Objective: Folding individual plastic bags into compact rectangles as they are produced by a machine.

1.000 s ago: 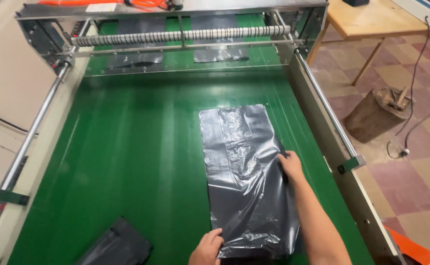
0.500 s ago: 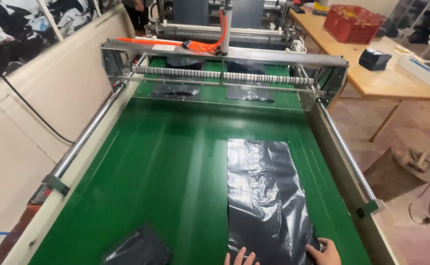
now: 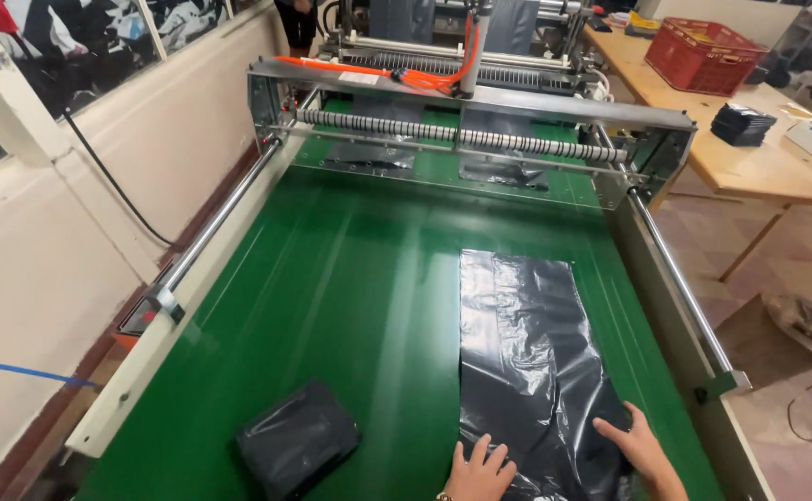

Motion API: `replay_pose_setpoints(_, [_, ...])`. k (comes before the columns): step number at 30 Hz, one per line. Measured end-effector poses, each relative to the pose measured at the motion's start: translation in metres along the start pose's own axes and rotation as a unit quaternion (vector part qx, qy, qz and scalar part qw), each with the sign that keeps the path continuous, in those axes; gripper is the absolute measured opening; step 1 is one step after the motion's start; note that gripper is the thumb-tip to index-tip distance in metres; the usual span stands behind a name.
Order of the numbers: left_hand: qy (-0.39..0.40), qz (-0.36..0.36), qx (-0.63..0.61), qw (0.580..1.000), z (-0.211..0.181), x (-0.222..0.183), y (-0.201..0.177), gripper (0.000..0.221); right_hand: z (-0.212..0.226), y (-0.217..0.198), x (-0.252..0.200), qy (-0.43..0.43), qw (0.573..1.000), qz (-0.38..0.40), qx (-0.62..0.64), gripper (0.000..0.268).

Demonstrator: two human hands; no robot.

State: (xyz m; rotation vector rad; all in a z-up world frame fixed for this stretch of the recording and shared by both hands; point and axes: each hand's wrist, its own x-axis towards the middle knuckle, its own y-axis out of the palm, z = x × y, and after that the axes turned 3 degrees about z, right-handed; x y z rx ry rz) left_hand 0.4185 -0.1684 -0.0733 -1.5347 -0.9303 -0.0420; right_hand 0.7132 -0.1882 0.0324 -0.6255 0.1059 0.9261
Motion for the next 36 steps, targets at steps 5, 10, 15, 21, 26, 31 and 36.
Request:
replay_pose_setpoints(5, [-0.066, 0.416, -0.129, 0.898, -0.003, 0.033, -0.071, 0.082, -0.026, -0.021, -0.005, 0.128, 0.938, -0.017, -0.322, 0.096])
replay_pose_setpoints(10, [-0.079, 0.385, -0.101, 0.914, -0.012, 0.029, -0.082, 0.079, -0.032, 0.022, -0.030, 0.198, 0.907, -0.114, -0.354, 0.096])
replay_pose_setpoints(15, [-0.078, 0.333, -0.081, 0.936, -0.009, 0.021, -0.076, 0.077, -0.029, 0.016, -0.032, 0.206, 0.912, -0.062, -0.349, 0.076])
replay_pose_setpoints(21, [-0.090, 0.345, -0.087, 0.930, -0.009, 0.025, -0.085, 0.079, -0.029, 0.014, -0.051, 0.198, 0.910, -0.036, -0.362, 0.070])
replay_pose_setpoints(26, [-0.089, 0.350, -0.072, 0.930, -0.012, 0.024, -0.086, 0.088, -0.096, -0.010, -0.015, 0.240, 0.969, 0.037, 0.039, 0.055])
replay_pose_setpoints(31, [-0.109, 0.389, -0.053, 0.913, -0.028, 0.031, -0.101, 0.106, -0.091, -0.003, -0.032, 0.150, 0.974, 0.040, 0.168, 0.033])
replay_pose_setpoints(36, [-0.105, 0.326, -0.022, 0.939, -0.031, 0.024, -0.058, 0.115, -0.067, 0.018, -0.038, -0.026, 0.973, -0.120, 0.197, 0.053])
